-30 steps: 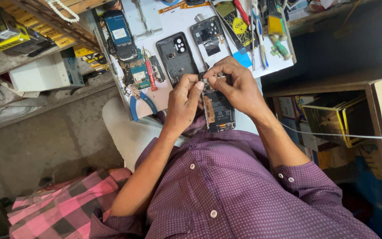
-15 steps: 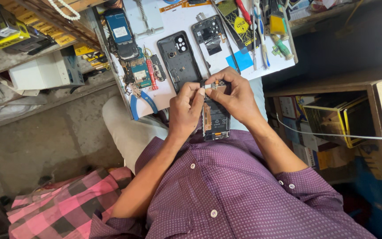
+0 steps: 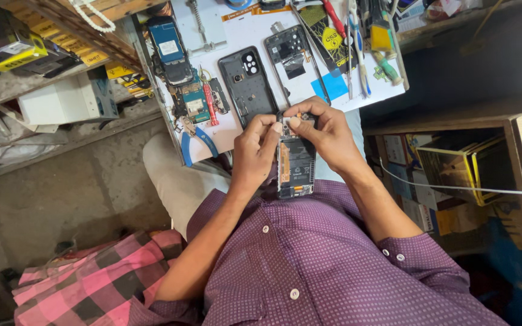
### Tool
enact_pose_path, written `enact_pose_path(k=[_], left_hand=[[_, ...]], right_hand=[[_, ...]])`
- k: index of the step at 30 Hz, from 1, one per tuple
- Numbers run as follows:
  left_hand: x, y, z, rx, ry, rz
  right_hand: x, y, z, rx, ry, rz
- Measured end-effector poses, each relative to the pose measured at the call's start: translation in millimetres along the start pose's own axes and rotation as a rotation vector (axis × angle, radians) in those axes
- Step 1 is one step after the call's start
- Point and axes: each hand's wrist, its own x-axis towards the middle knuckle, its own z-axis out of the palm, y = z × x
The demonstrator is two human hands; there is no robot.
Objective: The person sits at a repair bench and works on a disassembled smartphone, prying and lifting internal components by hand and with a small pry tool, then aligning the mid-frame and pressing the display assembly back onto the phone body. Other phone housings, boards, and hand tools lie on the bench around them.
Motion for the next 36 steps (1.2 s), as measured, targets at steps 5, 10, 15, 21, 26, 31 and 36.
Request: enact_pose_path(k=[5, 10, 15, 21, 26, 31, 36], left_hand=[[1.8, -9.0, -2.8, -0.334, -0.101, -0.212], [1.1, -5.9, -2.7, -0.228, -0.084, -0.190], [0.6, 1.2, -2.7, -0.064, -0.062, -0.168], [0.8, 2.2, -2.6, 0.009, -0.027, -0.103], [-6.9, -1.7, -10.7, -0.132, -0.092, -0.209], [-23.6, -6.0, -21.9, -0.340, -0.186, -0.186], [-27.9, -7.0, -37.1, -0.501, -0.057, -0.163]], right_hand=[[-1.3, 1.5, -0.8, -0.193, 0.022, -0.068], [-0.9, -0.5, -0.4, -0.163, -0.004, -0.033], [-1.2, -1.6, 0.2, -0.151, -0.039, 0.000], [-0.8, -2.1, 2.7, -0.164, -0.071, -0.032], [-2.5, -3.7, 7.5, -0.247, -0.075, -0.087], [4.9, -3.4, 26.1, -0.253, -0.090, -0.057], [29.7, -18.1, 31.0, -0.457, -0.199, -0.204]])
